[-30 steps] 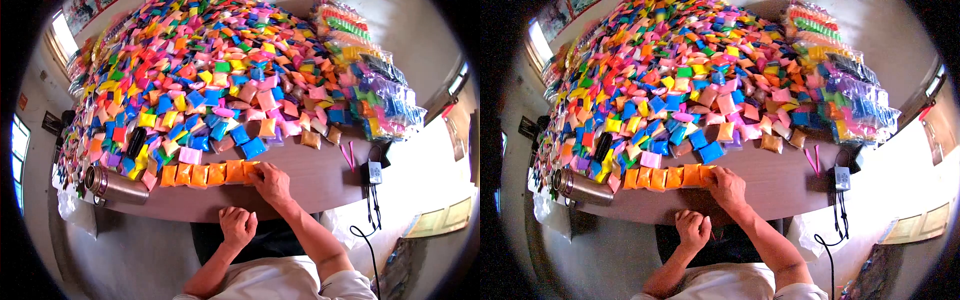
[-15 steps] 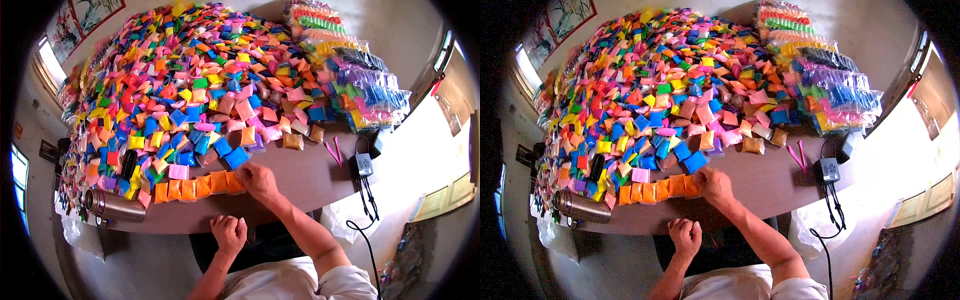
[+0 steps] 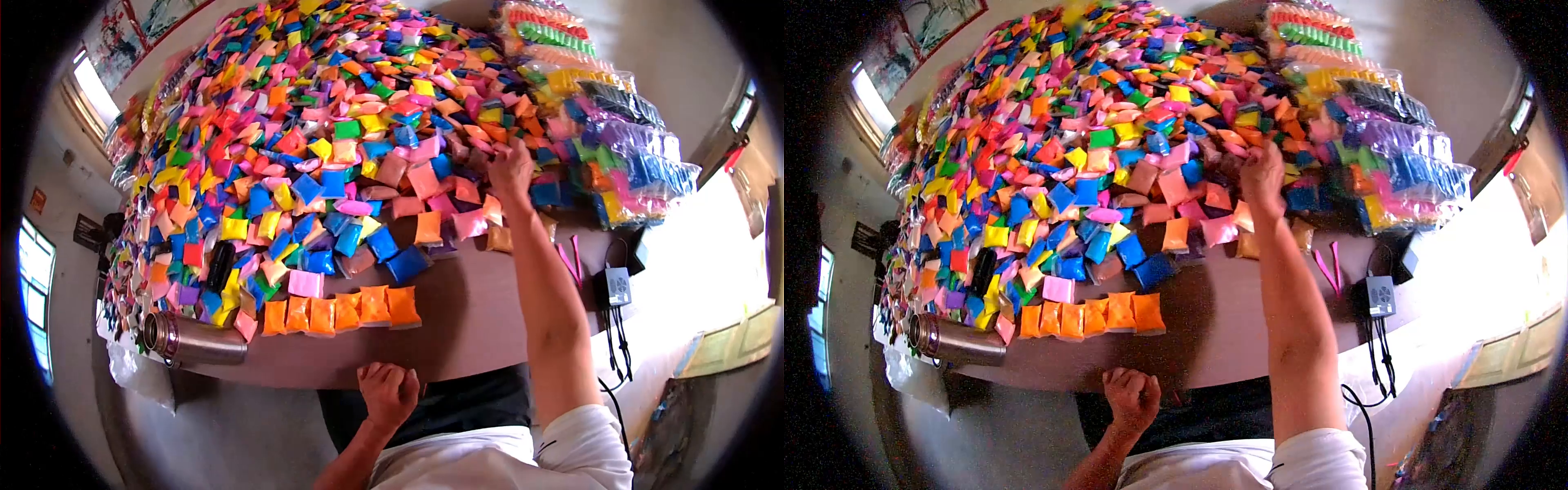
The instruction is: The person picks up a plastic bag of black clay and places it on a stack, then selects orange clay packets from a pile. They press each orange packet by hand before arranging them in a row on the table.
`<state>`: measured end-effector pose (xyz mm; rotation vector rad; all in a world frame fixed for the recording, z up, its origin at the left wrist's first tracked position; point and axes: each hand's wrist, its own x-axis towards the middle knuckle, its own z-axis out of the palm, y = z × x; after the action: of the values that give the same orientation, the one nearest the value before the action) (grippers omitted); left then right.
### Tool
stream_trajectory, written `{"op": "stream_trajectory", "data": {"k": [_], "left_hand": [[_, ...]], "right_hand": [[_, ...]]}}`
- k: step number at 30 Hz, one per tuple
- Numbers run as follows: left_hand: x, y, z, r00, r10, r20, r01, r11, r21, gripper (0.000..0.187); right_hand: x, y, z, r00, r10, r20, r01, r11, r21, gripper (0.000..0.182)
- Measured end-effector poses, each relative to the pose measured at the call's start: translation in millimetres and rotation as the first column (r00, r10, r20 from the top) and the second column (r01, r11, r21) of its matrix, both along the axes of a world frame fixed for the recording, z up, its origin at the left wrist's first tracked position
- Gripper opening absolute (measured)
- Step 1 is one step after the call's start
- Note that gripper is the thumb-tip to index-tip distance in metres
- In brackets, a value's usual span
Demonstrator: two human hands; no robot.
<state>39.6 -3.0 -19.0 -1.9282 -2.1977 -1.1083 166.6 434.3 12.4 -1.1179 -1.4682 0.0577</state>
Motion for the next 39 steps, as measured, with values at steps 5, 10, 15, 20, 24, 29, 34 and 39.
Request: {"op": "stream_trajectory", "data": {"k": [5, 10, 15, 20, 24, 29, 34, 39], "left_hand": [[2, 6, 5, 0.998, -0.032, 0.052, 0.028, 0.997, 0.072, 0.022], [0, 11, 5, 0.998, -0.02, 0.06, 0.015, 0.996, 0.086, 0.027], [-1, 14, 9, 0.998, -0.018, 0.062, 0.015, 0.999, 0.041, 0.033], [-4, 17, 14, 0.999, -0.01, 0.04, 0.008, 0.999, 0.049, 0.036], [-8, 18, 12, 0.999, -0.029, 0.031, 0.027, 0.996, 0.084, 0.036], [-12, 13, 12, 0.989, -0.043, 0.139, 0.028, 0.993, 0.113, 0.034], [-22, 2, -8, 0.869, -0.073, 0.489, 0.064, 0.997, 0.035, 0.041], [-29, -3, 8, 0.803, -0.089, 0.589, 0.146, 0.988, -0.05, 0.034]], "right_hand": [[11, 38, 14, 0.999, -0.025, 0.027, 0.033, 0.936, -0.351, 0.028], [0, 73, 5, 0.966, -0.046, 0.253, 0.114, 0.959, -0.26, 0.039], [4, 64, 22, 0.981, 0.03, 0.194, 0.09, 0.811, -0.578, 0.028], [11, 23, 18, 0.933, 0.225, -0.28, -0.294, 0.926, -0.238, 0.031], [8, -73, 25, 0.496, 0.458, -0.738, -0.819, 0.529, -0.222, 0.034], [5, -189, 27, 0.243, 0.486, -0.839, -0.965, 0.207, -0.159, 0.032], [3, -260, 9, 0.166, 0.517, -0.84, -0.986, 0.066, -0.154, 0.04], [4, -303, 6, 0.212, 0.491, -0.845, -0.955, -0.08, -0.286, 0.038]]}}
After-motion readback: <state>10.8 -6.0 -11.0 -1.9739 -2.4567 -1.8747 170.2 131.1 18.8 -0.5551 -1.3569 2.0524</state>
